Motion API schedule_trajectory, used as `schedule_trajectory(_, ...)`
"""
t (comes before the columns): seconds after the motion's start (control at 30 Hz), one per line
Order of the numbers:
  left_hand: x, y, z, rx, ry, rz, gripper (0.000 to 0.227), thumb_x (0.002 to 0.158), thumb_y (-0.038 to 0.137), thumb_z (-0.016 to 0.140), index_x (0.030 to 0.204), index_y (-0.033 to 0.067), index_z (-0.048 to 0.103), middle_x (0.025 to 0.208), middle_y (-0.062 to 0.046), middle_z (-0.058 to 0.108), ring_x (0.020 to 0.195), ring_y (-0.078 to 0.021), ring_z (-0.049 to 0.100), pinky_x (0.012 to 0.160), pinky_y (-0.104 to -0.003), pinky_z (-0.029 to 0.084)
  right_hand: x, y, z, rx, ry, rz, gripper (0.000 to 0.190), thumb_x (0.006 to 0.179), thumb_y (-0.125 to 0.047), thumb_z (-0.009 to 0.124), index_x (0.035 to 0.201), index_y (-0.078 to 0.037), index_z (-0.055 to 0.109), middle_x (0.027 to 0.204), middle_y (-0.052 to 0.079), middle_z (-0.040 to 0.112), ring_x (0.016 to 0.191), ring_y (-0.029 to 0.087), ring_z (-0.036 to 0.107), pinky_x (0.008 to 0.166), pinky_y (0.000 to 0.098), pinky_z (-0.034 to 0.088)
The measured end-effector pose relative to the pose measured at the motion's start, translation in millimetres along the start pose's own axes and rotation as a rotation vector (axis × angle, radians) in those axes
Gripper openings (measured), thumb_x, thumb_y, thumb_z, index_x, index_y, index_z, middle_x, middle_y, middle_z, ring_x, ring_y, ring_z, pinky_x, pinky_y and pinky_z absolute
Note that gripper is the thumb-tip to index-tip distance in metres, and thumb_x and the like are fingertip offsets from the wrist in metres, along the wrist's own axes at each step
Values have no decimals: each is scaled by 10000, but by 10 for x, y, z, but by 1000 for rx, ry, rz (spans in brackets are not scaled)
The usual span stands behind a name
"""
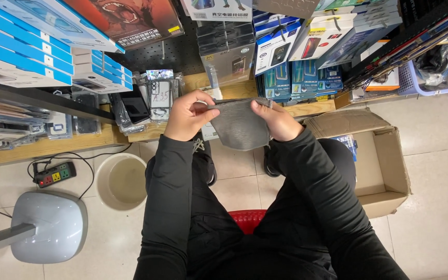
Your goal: Cleaning various phone accessory packages by wiping them with a cloth.
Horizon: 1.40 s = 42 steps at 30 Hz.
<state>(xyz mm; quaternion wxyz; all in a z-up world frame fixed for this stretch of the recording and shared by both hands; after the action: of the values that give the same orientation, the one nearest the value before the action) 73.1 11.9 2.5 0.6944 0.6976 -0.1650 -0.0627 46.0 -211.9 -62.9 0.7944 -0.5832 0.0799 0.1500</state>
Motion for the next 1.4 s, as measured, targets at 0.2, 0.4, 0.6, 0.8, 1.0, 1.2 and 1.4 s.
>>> schedule_trajectory(0.2,-1,36,144,429,-196,-35,185,709,29,795,718,33,611,600,-174,647,594,-241,683,531,-313,520,-63,-204,-110,-259,-81,23,399,975,-271,656,1031,125,641,891,215,624,860,232,581,849,460,525)
schedule_trajectory(0.4,82,-66,-18,115,31,-16,362,802,104,850,1092,70,637,793,-144,709,726,-196,679,682,-291,554,78,222,-396,-241,-83,69,321,980,-263,637,1086,37,684,962,172,683,912,261,675,846,414,551)
schedule_trajectory(0.6,0,-516,-364,86,564,-318,198,869,52,643,1062,93,630,871,-86,696,749,-153,698,667,-250,551,56,-296,-226,106,221,-83,446,962,-342,667,1161,55,614,972,198,691,886,288,726,857,435,570)
schedule_trajectory(0.8,-173,-1961,127,995,283,-874,848,727,529,663,1422,245,267,1381,-179,420,1324,-377,420,1062,-507,360,199,-140,-645,156,519,-141,502,935,-378,690,1133,73,594,964,213,698,882,266,740,769,402,621)
schedule_trajectory(1.0,-494,-2529,337,1060,354,-861,1073,758,597,725,1523,179,100,1343,-257,355,1193,-428,454,894,-579,445,197,-57,-721,53,583,-79,546,925,-420,697,1161,63,603,1011,202,680,933,246,707,780,383,607)
schedule_trajectory(1.2,-495,-2419,364,1031,366,-883,1096,743,577,757,1509,153,98,1197,-225,400,1120,-412,463,865,-554,445,218,-171,-658,-18,614,-40,582,929,-460,663,1183,60,598,1038,194,655,1002,240,671,832,399,583)
schedule_trajectory(1.4,-801,-1924,929,333,179,-1068,1152,698,394,804,1552,172,63,1454,-351,247,1308,-504,409,1007,-587,403,142,-228,-585,-325,599,180,754,882,-695,554,1283,-57,552,1285,172,589,1290,309,515,1063,450,417)
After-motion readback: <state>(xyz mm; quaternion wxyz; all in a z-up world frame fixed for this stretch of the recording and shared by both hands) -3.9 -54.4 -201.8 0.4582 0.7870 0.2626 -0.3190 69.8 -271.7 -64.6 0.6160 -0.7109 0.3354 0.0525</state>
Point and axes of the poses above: each hand's wrist, its own x-axis towards the middle knuckle, its own z-axis out of the palm, y = z × x, the point moved 7 cm from there along x, towards the middle knuckle
